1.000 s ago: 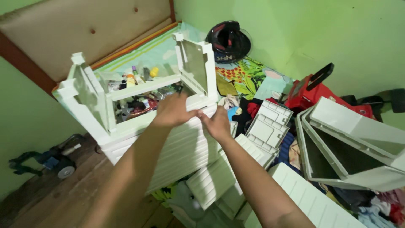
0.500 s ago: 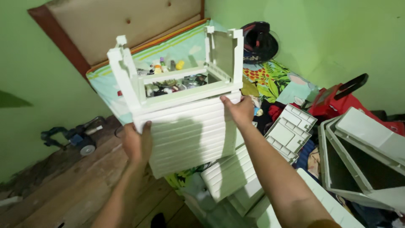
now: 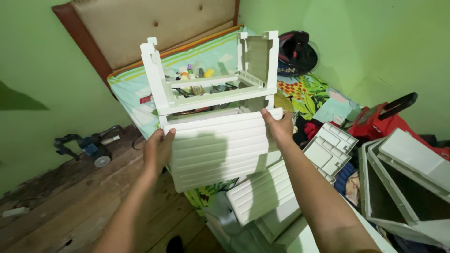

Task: The person assembles a white plastic storage unit by hand. They connect various components, including drawers and side panels, to form a multi-tiered storage rack.

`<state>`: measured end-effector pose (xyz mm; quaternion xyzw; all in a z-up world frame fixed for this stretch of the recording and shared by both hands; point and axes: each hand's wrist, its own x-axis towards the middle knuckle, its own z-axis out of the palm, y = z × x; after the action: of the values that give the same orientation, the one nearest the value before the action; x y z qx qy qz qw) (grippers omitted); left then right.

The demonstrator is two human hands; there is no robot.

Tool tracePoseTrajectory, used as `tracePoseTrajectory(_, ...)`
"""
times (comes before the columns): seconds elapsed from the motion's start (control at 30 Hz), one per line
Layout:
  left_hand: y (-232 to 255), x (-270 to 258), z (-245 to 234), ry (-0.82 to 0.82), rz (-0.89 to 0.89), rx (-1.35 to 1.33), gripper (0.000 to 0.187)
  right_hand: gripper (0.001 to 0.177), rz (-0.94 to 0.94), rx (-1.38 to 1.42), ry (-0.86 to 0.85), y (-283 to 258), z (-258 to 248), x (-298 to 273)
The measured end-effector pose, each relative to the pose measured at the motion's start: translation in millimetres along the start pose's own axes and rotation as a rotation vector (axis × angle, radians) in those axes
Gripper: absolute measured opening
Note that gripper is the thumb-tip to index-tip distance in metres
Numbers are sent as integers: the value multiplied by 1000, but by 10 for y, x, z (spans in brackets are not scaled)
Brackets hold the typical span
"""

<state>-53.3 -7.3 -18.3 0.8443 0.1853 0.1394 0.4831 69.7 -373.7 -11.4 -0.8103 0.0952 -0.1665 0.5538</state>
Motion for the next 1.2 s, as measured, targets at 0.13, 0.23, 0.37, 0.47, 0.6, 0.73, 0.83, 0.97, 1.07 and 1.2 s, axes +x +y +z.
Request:
tracePoseTrajectory(0.13,-90,100,99,-4,-36,17,37,75,115,-148,72,15,-133,-64)
tracePoseTrajectory(0.23,-261,166,163,34,188,-69,38,67,57,-219,48,79,-370,-62)
tracePoseTrajectory(0.37,-317,186,221,-7,262,-90,40,78,227,-294,-63,339,-862,-54)
tracePoseTrajectory(0.47,-189,77,204,31,217,121,42,90,259,-639,-113,576,-1318,-92)
tracePoseTrajectory(0.6,-68,-43,226,49,215,161,44,90,405,-812,-203,847,-1706,-242)
tracePoseTrajectory(0.73,-82,-109,260,58,174,165,45,97,484,-903,-193,979,-1846,-285)
tracePoseTrajectory(0.83,-152,-128,281,55,238,178,46,110,464,-904,-200,1042,-1796,-244)
tracePoseTrajectory(0.97,-187,-139,314,76,246,199,45,119,245,-1121,-170,1195,-1556,-355)
tracePoseTrajectory(1.07,-153,-174,303,65,272,165,45,120,117,-1213,-380,1382,-1260,-578)
tracePoseTrajectory(1.2,-76,-225,269,48,271,161,44,99,231,-1283,-747,1620,-1017,-983)
